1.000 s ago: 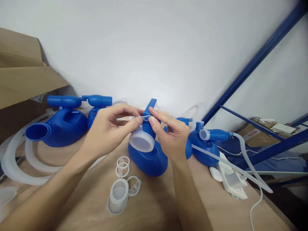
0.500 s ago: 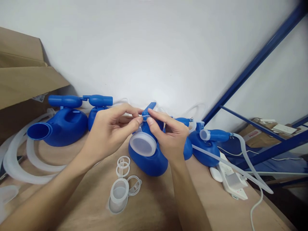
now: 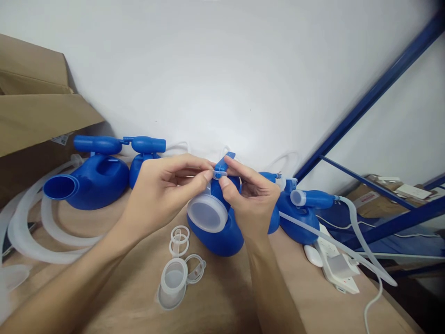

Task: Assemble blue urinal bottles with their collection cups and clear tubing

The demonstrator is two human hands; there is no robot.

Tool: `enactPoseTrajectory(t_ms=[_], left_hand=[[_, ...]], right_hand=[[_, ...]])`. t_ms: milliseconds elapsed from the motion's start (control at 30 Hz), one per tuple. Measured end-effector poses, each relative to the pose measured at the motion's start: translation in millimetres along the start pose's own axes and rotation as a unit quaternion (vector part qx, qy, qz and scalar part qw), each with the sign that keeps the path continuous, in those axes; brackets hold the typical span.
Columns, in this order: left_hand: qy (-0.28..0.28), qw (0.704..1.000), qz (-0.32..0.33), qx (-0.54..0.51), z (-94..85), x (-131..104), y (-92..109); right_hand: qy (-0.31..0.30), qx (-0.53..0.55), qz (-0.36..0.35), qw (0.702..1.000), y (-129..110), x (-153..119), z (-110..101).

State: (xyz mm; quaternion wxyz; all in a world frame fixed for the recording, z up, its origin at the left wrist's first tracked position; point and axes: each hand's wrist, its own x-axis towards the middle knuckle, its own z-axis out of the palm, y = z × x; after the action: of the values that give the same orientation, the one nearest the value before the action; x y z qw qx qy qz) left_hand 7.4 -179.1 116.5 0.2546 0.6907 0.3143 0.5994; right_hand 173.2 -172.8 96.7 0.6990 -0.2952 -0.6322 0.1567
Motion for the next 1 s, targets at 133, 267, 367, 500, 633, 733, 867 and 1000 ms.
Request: enactPoseTrajectory(t_ms=[133, 267, 367, 500, 633, 733, 867, 1000], left_hand=[[-0.025, 0.997, 0.025, 0.064, -3.9, -2, 4], [0.005, 0.991, 0.065, 0.114, -2.8, -7, 7], [0.025, 0.988, 0.069, 0.135, -0.5, -10, 7], [0.038, 0.986, 0.081, 0.143, 1.9, -12, 7], [0.029, 0.986, 0.081, 0.146, 1.6, -12, 6], [0.008, 0.984, 0.102, 0.145, -0.7, -11, 6], [0.014, 0.975, 0.144, 0.167, -3.7, -9, 5], [0.020, 0.961, 0.191, 0.200, -4.5, -9, 5]], right_hand=[[-0.016, -0.017, -0.023, 0.999, 3, -1, 0], [-0.015, -0.028, -0.034, 0.999, 6, -2, 0], [-0.011, -0.033, -0.044, 0.998, 7, -2, 0], [-0.016, -0.034, -0.053, 0.998, 8, -2, 0], [-0.014, -0.052, -0.056, 0.997, 7, -2, 0], [-0.015, -0.052, -0.060, 0.997, 6, -1, 0], [-0.020, -0.036, -0.070, 0.997, 7, -1, 0], [-0.015, -0.035, -0.086, 0.996, 10, -1, 0]])
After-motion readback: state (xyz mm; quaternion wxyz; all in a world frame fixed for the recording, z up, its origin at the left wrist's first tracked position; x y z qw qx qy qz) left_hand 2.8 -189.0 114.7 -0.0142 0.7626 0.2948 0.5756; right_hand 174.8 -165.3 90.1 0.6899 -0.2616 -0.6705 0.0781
